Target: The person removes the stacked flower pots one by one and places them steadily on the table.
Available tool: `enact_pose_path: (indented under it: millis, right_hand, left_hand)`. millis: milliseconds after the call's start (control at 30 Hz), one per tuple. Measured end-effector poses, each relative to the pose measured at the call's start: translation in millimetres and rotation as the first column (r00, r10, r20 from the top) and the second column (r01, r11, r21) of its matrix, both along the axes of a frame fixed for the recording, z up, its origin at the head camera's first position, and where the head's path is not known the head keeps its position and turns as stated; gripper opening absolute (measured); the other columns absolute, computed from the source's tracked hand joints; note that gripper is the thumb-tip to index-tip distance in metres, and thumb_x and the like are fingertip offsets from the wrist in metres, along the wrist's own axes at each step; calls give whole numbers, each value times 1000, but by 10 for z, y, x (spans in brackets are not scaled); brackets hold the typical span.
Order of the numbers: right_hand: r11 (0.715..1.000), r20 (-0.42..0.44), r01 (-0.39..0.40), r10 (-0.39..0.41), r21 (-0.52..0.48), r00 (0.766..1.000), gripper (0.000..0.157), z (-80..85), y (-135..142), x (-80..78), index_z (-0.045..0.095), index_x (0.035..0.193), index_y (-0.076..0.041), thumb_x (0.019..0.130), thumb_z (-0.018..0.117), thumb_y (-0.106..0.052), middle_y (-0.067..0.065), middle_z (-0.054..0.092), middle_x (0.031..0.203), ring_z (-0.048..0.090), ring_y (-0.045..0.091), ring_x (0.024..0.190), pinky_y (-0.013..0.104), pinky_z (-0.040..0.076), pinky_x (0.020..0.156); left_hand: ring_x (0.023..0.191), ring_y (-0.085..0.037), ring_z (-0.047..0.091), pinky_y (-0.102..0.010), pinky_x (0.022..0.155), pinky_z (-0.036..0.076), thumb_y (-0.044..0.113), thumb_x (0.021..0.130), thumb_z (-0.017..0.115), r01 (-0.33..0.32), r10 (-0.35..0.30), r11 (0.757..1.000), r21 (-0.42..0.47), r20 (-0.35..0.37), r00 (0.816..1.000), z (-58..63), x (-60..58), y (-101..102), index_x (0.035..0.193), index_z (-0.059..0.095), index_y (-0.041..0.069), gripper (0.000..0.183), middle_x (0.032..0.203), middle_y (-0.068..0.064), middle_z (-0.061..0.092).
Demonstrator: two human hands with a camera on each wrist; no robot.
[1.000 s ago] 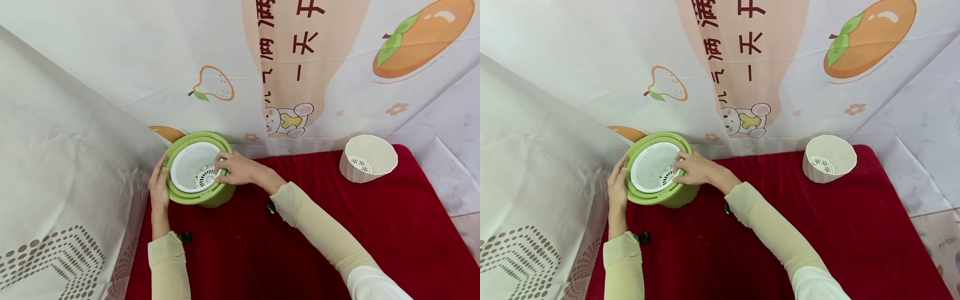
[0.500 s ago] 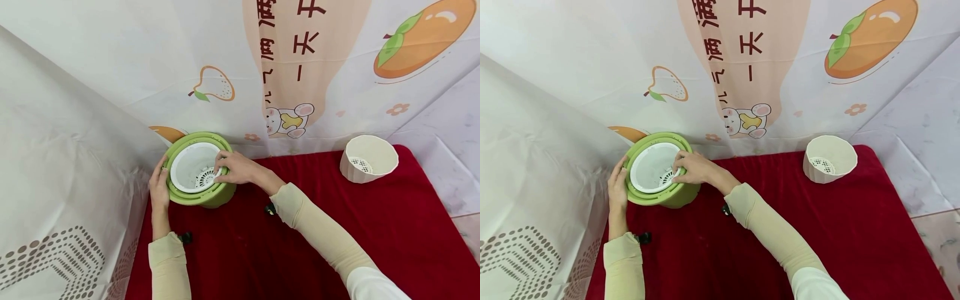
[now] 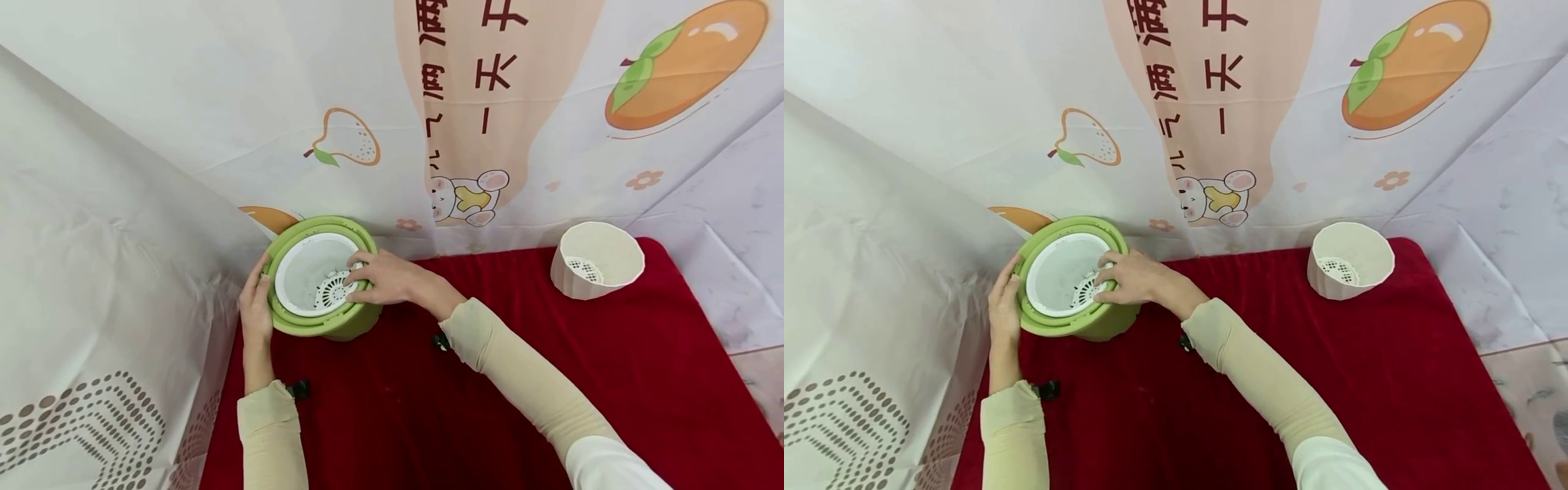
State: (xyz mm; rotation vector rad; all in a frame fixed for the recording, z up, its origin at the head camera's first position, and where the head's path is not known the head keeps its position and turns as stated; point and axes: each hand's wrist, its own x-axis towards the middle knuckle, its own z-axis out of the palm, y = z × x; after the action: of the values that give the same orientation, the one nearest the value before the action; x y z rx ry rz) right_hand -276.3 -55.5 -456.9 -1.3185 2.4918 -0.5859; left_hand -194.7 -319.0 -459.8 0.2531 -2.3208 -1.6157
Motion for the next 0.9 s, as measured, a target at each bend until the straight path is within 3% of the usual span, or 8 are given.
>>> enact_pose_path:
  millis: [100,167,333,433,600,900]
  right_hand:
    - [998,-7,-7,8,70,1000,56,33,-2,-1,51,146,-32,98,49,-59,-1,31,159,51,25,128,43,33,111]
    - [994,-25,-12,14,109,1000,61,52,-7,-4,45,150,-31,98,46,-63,0,25,162,57,29,121,43,38,108]
    - [990,-91,-11,24,140,996,59,66,-18,-20,57,141,-29,96,46,-66,-2,35,155,64,26,90,40,50,88]
    - [992,-101,-18,31,127,994,53,51,-18,-30,62,133,-27,96,49,-63,-4,41,147,61,22,90,37,50,85]
    - [996,-58,-38,43,85,997,47,40,-17,-35,65,127,-24,97,52,-58,-4,44,140,58,19,101,35,45,93]
    - [999,80,0,3,-36,997,44,41,-2,-36,68,120,-20,93,63,-55,-7,46,132,57,14,95,28,46,87]
  left_hand:
    - [141,-27,37,-23,107,32,10,105,41,0,0,1000,-3,2,1000,-3,6,-12,147,46,2,43,151,-14,45]
    - [140,-27,37,-23,106,33,11,105,41,-1,1,1000,-8,4,1000,-5,11,-18,147,46,2,43,151,-14,45]
    - [140,-27,37,-23,107,32,11,106,41,-1,1,1000,-4,7,1000,-8,17,-24,148,46,3,43,151,-13,45]
    - [141,-26,37,-23,107,32,11,106,41,1,-1,1000,4,8,1000,-11,16,-21,148,46,3,43,152,-13,45]
    - [140,-26,37,-23,107,32,10,106,42,-1,1,1000,7,4,1000,-21,17,-14,147,46,3,43,151,-13,45]
    - [141,-25,37,-24,108,32,12,106,42,-4,4,1000,-1,9,1000,-10,13,-4,148,47,4,43,151,-12,46]
